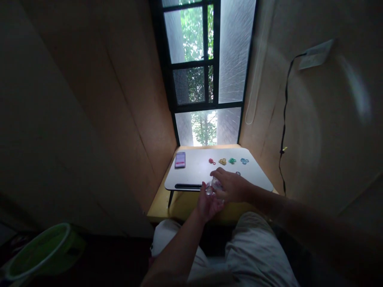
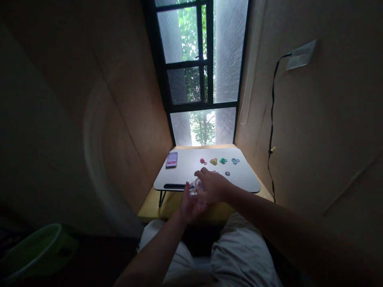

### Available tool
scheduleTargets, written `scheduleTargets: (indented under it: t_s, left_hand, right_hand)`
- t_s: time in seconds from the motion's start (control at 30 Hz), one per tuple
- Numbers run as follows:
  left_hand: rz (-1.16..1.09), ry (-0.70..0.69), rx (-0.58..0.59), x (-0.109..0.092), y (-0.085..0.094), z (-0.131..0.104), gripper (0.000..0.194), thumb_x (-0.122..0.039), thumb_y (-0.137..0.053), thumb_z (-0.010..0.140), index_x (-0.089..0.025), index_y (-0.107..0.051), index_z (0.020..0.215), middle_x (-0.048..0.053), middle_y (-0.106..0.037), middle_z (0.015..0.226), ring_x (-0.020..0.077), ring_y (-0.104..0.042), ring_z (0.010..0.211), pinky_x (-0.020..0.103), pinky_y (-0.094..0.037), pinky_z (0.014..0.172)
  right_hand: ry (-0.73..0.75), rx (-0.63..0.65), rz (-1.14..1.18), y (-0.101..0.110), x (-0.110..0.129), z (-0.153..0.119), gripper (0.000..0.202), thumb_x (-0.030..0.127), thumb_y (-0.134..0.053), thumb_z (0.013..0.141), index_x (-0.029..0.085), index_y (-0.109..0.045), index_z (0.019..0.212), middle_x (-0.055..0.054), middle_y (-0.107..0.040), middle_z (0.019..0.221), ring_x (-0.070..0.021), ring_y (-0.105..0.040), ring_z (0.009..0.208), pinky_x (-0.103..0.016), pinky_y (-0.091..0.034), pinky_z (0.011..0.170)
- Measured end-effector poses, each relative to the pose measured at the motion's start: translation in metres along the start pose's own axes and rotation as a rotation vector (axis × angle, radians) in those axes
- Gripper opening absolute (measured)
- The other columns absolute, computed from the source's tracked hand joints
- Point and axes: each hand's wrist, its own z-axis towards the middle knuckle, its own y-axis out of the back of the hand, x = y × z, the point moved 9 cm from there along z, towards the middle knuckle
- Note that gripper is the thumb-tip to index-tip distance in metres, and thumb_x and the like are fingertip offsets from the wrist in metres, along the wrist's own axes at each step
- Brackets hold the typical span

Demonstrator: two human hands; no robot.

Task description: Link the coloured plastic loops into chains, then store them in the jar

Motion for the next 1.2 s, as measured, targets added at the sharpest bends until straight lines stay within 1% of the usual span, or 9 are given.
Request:
scheduleTargets:
  t_s: [0.1,0.2,0.3,0.4,0.53,0.73,0.83,1.0,1.2]
  left_hand:
    - [-0.022,-0.006,-0.014,-0.006,0.001,0.0,0.08,-0.083,-0.051,0.077,-0.018,-0.061,0.121,0.012,-0.068,0.116,0.0245,-0.068,0.091,0.033,-0.053,0.074]
    - [0.013,-0.033,-0.033,-0.013,0.002,0.002,0.081,-0.086,-0.049,0.075,-0.02,-0.061,0.119,0.013,-0.068,0.117,0.0256,-0.068,0.092,0.034,-0.053,0.075]
    - [0.074,-0.088,-0.022,-0.021,0.002,0.003,0.082,-0.088,-0.053,0.07,-0.022,-0.061,0.119,0.012,-0.067,0.116,0.0288,-0.067,0.098,0.039,-0.053,0.078]
    - [0.17,-0.158,0.024,-0.034,-0.001,0.003,0.079,-0.083,-0.06,0.07,-0.022,-0.06,0.121,0.013,-0.066,0.118,0.0314,-0.064,0.107,0.041,-0.054,0.081]
    - [0.426,-0.362,-0.023,-0.067,-0.001,-0.003,0.073,-0.065,-0.073,0.073,-0.022,-0.053,0.129,0.013,-0.059,0.131,0.0313,-0.061,0.114,0.045,-0.053,0.09]
    - [1.012,-0.673,-0.219,-0.108,-0.014,-0.009,0.104,-0.042,-0.093,0.054,-0.021,-0.043,0.143,0.018,-0.045,0.146,0.0386,-0.044,0.134,0.053,-0.037,0.112]
    - [1.136,-0.741,-0.295,-0.118,-0.015,0.002,0.107,-0.04,-0.094,0.05,-0.021,-0.043,0.143,0.018,-0.044,0.147,0.0397,-0.043,0.135,0.055,-0.033,0.114]
    - [1.144,-0.724,-0.26,-0.131,0.011,0.035,0.106,-0.037,-0.093,0.054,-0.019,-0.041,0.144,0.019,-0.048,0.144,0.0368,-0.048,0.131,0.054,-0.038,0.111]
    - [1.262,-0.704,-0.277,-0.153,0.061,0.066,0.098,-0.037,-0.093,0.052,-0.019,-0.047,0.137,0.015,-0.054,0.136,0.0323,-0.054,0.124,0.049,-0.04,0.109]
  right_hand:
    - [-0.129,0.027,0.036,0.0,-0.014,0.006,0.065,0.056,-0.055,0.088,0.013,-0.048,0.136,-0.017,-0.061,0.121,-0.0257,-0.063,0.092,-0.033,-0.044,0.075]
    - [-0.221,0.134,0.046,-0.003,-0.022,0.015,0.057,0.061,-0.049,0.089,0.013,-0.06,0.118,-0.015,-0.069,0.106,-0.0264,-0.065,0.089,-0.031,-0.043,0.072]
    - [-0.209,0.214,0.026,0.001,-0.023,0.022,0.047,0.059,-0.051,0.089,0.017,-0.065,0.102,-0.013,-0.072,0.097,-0.0256,-0.066,0.085,-0.03,-0.042,0.069]
    - [-0.149,0.231,0.04,0.009,-0.022,0.027,0.041,0.055,-0.056,0.086,0.019,-0.065,0.103,-0.011,-0.072,0.098,-0.0252,-0.066,0.086,-0.029,-0.042,0.069]
    - [-0.128,0.209,0.057,0.018,-0.027,0.033,0.038,0.048,-0.061,0.083,0.018,-0.064,0.108,-0.011,-0.072,0.1,-0.0244,-0.066,0.087,-0.029,-0.044,0.07]
    - [-0.249,0.15,0.027,0.018,-0.044,0.051,0.047,0.045,-0.058,0.085,0.015,-0.061,0.121,-0.015,-0.069,0.112,-0.0252,-0.066,0.093,-0.032,-0.047,0.076]
    - [-0.26,0.155,0.016,0.01,-0.049,0.064,0.053,0.043,-0.06,0.083,0.015,-0.057,0.128,-0.018,-0.066,0.117,-0.0276,-0.065,0.096,-0.034,-0.048,0.075]
    - [-0.233,0.176,-0.01,-0.013,-0.058,0.092,0.047,0.041,-0.061,0.083,0.016,-0.059,0.122,-0.017,-0.064,0.111,-0.0268,-0.067,0.088,-0.032,-0.048,0.068]
    - [-0.122,0.231,-0.061,-0.049,-0.062,0.138,0.055,0.025,-0.067,0.078,0.018,-0.056,0.132,-0.015,-0.059,0.119,-0.0235,-0.068,0.089,-0.029,-0.048,0.069]
